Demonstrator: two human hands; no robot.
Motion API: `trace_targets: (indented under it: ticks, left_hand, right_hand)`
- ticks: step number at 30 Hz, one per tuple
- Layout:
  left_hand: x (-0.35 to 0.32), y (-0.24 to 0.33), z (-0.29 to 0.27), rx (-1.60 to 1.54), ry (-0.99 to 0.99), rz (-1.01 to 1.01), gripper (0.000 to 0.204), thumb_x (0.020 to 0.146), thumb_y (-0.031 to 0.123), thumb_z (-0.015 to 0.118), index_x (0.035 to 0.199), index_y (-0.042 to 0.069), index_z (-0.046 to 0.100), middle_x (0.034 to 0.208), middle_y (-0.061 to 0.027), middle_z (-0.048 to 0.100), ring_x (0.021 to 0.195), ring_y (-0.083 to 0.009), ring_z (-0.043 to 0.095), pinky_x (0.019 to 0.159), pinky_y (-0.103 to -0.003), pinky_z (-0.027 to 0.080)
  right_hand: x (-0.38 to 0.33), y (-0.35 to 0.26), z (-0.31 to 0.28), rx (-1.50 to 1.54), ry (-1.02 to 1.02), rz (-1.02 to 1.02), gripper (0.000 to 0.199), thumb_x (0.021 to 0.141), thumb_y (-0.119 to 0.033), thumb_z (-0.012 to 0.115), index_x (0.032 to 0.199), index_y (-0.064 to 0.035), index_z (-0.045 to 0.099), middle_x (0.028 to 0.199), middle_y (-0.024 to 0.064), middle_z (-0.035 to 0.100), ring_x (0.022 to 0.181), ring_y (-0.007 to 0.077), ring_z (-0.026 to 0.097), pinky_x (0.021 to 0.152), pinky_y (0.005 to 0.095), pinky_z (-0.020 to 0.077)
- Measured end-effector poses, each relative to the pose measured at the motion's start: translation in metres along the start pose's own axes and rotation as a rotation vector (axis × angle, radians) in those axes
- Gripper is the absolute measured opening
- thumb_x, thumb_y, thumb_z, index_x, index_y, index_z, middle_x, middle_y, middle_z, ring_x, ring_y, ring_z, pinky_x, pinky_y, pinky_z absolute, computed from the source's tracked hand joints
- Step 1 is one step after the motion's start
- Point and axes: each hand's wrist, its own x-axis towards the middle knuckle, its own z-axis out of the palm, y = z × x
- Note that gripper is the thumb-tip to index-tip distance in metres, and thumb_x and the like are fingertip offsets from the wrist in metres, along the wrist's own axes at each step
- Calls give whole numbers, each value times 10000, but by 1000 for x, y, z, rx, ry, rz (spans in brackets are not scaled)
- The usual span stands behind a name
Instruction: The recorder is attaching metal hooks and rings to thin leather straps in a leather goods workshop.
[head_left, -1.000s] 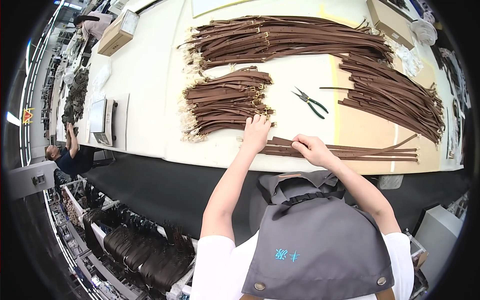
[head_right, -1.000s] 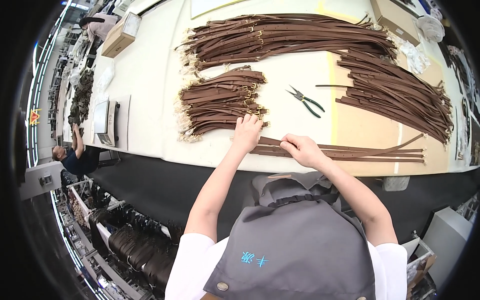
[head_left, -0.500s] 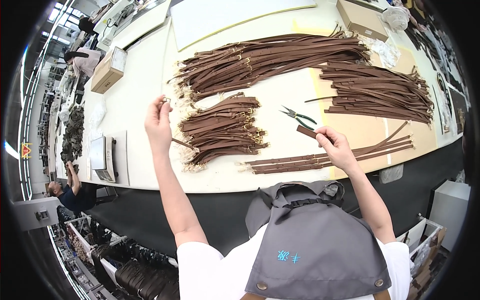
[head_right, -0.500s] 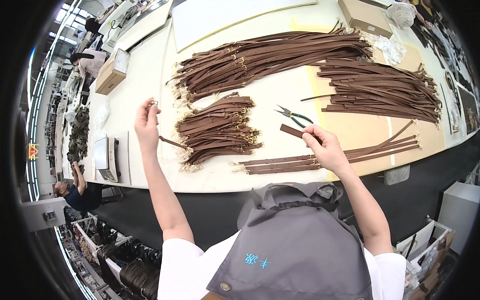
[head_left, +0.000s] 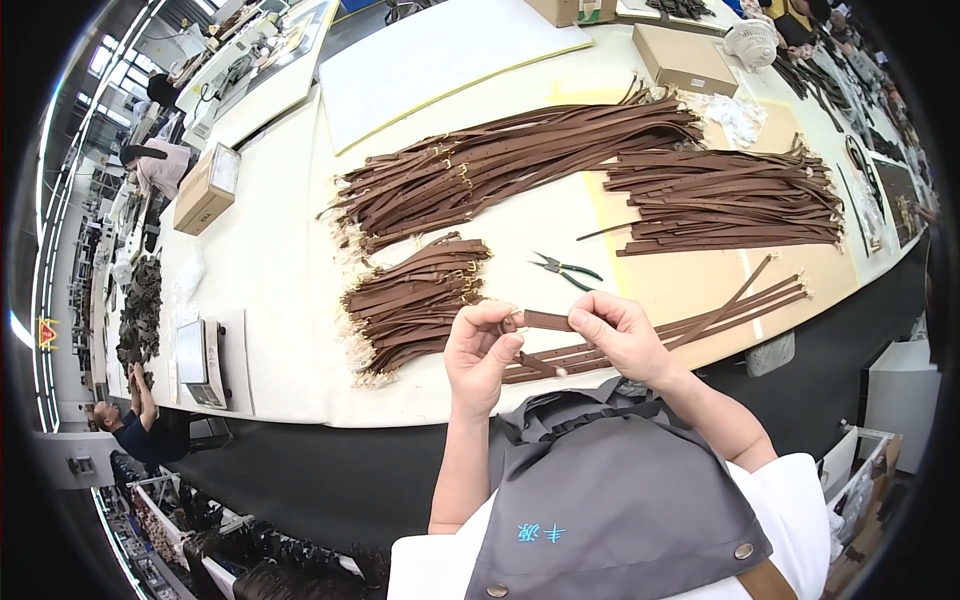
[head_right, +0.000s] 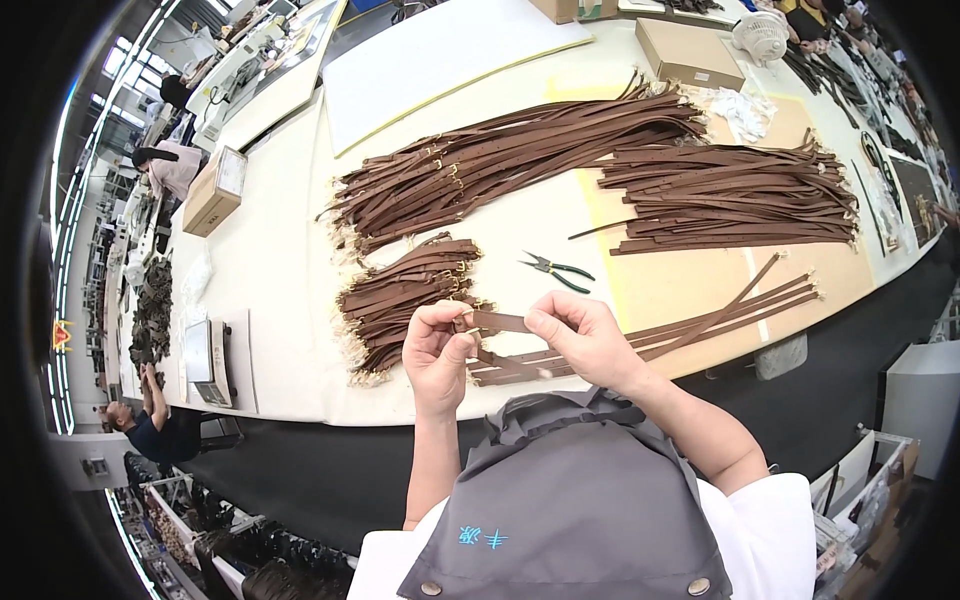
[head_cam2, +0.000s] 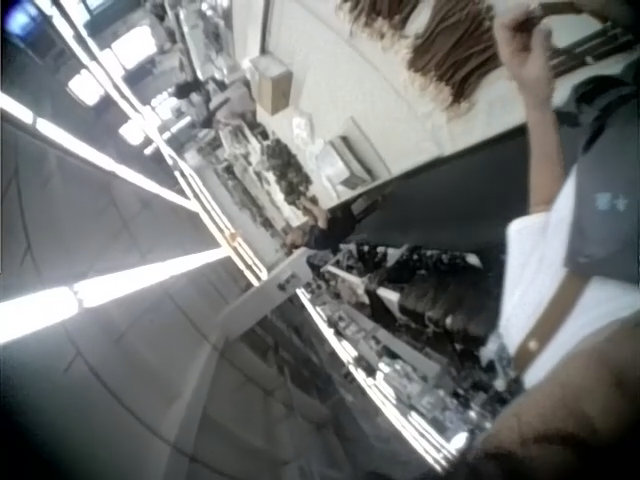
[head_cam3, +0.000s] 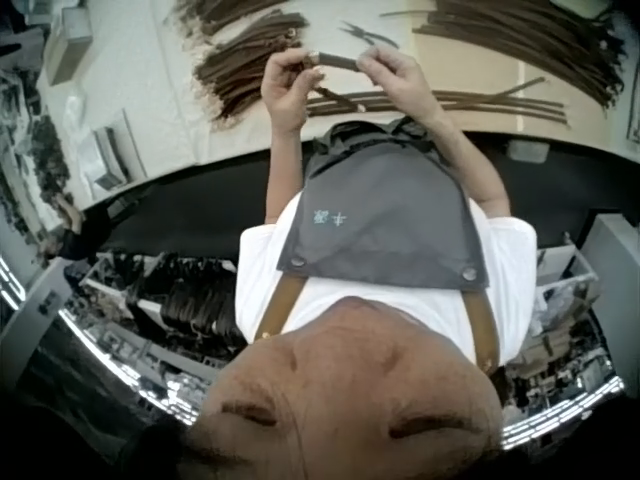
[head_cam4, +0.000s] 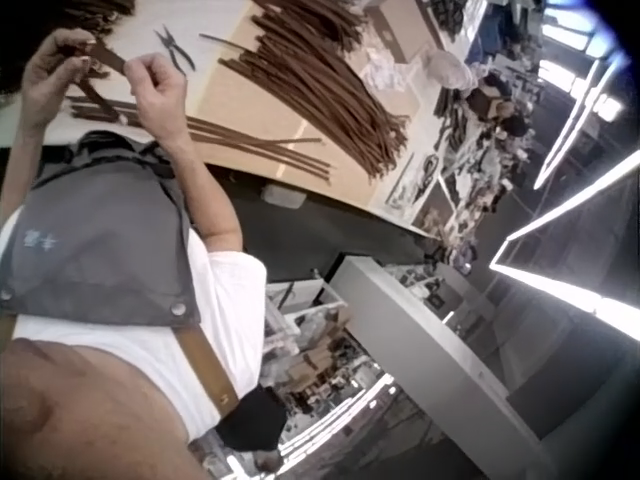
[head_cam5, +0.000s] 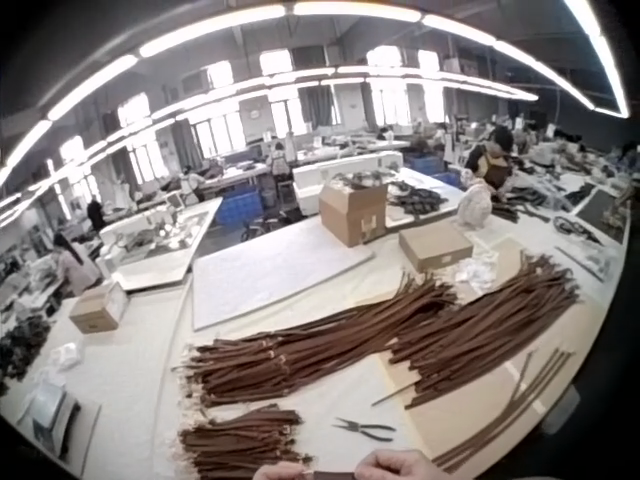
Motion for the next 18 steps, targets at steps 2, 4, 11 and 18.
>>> trace_targets:
  ticks: [2, 4, 11, 18]
  left_hand:
    - [-1, -6, 3, -120, 40, 11, 282, 949, 1, 721, 1196, 18, 586, 1151, -93, 628, 1002, -126, 608, 842, -249, 536]
    - [2, -6, 11, -149, 14, 26, 284, 950, 2, 719, 1196, 19, 579, 1156, -101, 609, 983, -127, 602, 824, -245, 542]
    - [1, -6, 36, -196, 6, 35, 296, 948, 53, 732, 1189, 20, 565, 1187, -121, 541, 924, -125, 588, 773, -244, 554]
    - [-2, -5, 34, -268, -52, 15, 300, 936, 60, 745, 1183, 20, 581, 1161, -125, 549, 883, -125, 571, 731, -235, 522]
  right_hand:
    - [-3, -2, -8, 10, 9, 4, 223, 1058, -245, 640, 977, -37, 654, 796, -88, 534, 711, 8, 460, 633, 198, 404]
    - [-5, -5, -12, 23, 16, 10, 223, 1058, -244, 639, 979, -36, 654, 796, -91, 532, 710, 8, 457, 632, 198, 402]
    - [-9, -11, -13, 131, -125, 39, 207, 1072, -253, 612, 983, -69, 640, 817, -98, 517, 720, 5, 427, 641, 188, 364]
    - [-6, 2, -7, 246, -174, 36, 202, 1083, -246, 588, 980, -76, 625, 847, -90, 524, 750, 16, 435, 670, 192, 371]
